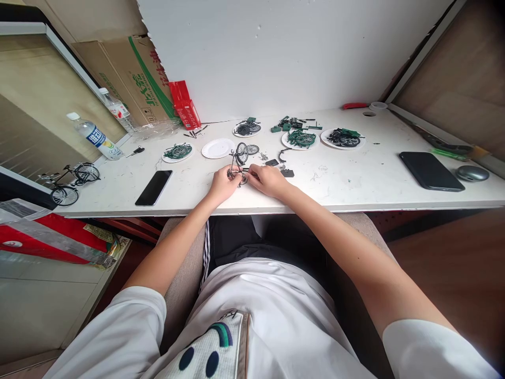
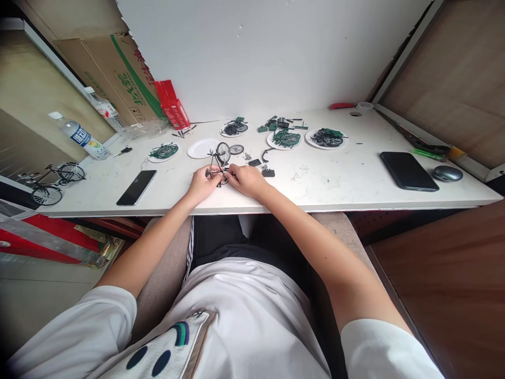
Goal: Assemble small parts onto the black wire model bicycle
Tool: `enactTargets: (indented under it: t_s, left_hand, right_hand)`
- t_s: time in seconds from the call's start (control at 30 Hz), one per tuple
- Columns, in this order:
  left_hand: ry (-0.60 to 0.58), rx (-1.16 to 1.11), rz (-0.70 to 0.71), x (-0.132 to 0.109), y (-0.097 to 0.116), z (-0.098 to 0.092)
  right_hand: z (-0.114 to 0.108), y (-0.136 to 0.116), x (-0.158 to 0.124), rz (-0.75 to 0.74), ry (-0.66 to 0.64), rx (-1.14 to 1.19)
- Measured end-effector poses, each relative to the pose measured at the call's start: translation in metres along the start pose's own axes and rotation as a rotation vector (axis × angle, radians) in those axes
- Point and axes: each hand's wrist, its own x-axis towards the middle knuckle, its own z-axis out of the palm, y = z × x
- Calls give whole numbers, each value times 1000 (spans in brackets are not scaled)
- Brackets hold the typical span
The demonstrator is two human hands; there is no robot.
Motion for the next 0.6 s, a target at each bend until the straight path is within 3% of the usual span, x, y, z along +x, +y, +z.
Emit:
enactTargets:
  t_s: [0.6]
  left_hand:
    - [-11, 13, 0, -1, 0, 0]
  right_hand:
    - [-3, -2, 0, -17, -20, -26]
